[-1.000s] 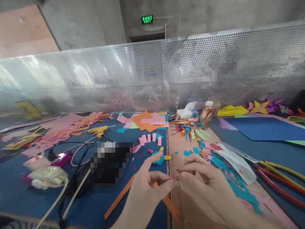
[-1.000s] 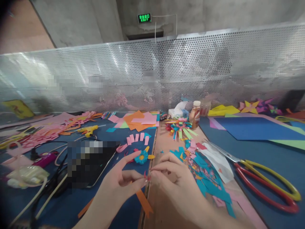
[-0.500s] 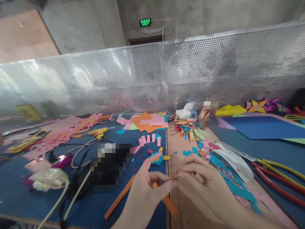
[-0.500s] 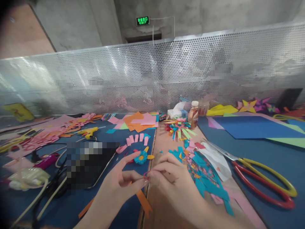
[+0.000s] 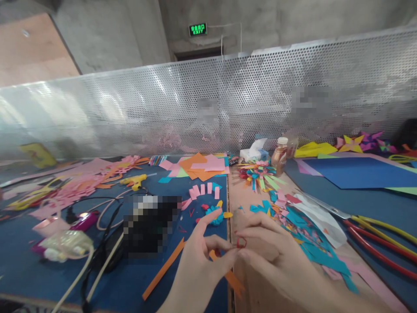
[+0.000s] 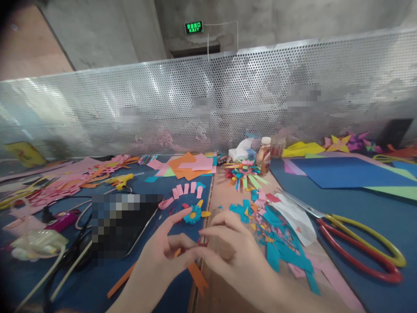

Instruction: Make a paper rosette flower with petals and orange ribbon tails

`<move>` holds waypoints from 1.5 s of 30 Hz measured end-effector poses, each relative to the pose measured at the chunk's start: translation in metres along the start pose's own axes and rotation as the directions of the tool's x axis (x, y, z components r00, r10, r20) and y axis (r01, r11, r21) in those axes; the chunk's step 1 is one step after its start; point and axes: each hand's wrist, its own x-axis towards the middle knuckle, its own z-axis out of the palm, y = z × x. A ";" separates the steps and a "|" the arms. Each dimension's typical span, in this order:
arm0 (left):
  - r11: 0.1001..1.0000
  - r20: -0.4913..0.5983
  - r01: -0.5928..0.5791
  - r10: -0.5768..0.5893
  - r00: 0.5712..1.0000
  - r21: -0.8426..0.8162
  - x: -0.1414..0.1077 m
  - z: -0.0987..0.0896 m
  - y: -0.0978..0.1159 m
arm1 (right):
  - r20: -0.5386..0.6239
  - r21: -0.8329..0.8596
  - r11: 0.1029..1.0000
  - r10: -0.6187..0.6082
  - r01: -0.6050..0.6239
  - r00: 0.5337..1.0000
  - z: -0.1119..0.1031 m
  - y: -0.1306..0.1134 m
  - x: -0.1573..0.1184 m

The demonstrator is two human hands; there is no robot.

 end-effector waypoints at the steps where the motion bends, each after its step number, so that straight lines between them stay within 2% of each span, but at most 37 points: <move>1: 1.000 0.001 -0.011 0.011 1.000 0.014 -0.001 0.001 -0.001 | -0.001 0.014 1.000 0.024 -0.024 1.000 0.001 0.000 0.000; 8: 0.992 -0.012 -0.050 0.052 0.999 0.115 -0.002 0.001 -0.003 | 0.000 0.159 0.977 0.147 -0.145 0.989 0.006 -0.002 0.000; 18: 0.991 0.007 -0.087 0.087 0.996 0.101 -0.002 0.003 -0.010 | 0.030 0.144 0.974 0.175 -0.177 0.984 0.006 -0.002 -0.001; 21: 0.997 -0.001 -0.050 0.050 0.999 0.060 -0.001 0.001 -0.007 | 0.069 0.150 0.967 0.199 -0.207 0.978 0.005 -0.002 0.001; 26: 0.994 -0.030 0.037 -0.040 0.999 -0.105 0.001 -0.006 -0.001 | 0.098 0.225 0.920 0.305 -0.320 0.947 0.002 -0.003 0.010; 31: 0.994 -0.086 0.048 -0.056 0.995 -0.094 -0.001 -0.015 0.000 | 0.213 0.245 0.909 0.288 -0.336 0.934 0.011 0.004 0.022; 39: 0.993 -0.130 0.067 -0.080 0.988 -0.100 -0.006 -0.037 -0.001 | 0.380 0.333 0.802 0.367 -0.496 0.849 0.026 0.004 0.040; 45: 0.982 -0.146 0.075 -0.101 0.984 -0.174 -0.007 -0.048 0.002 | 0.292 0.289 0.887 0.276 -0.359 0.916 0.039 0.000 0.045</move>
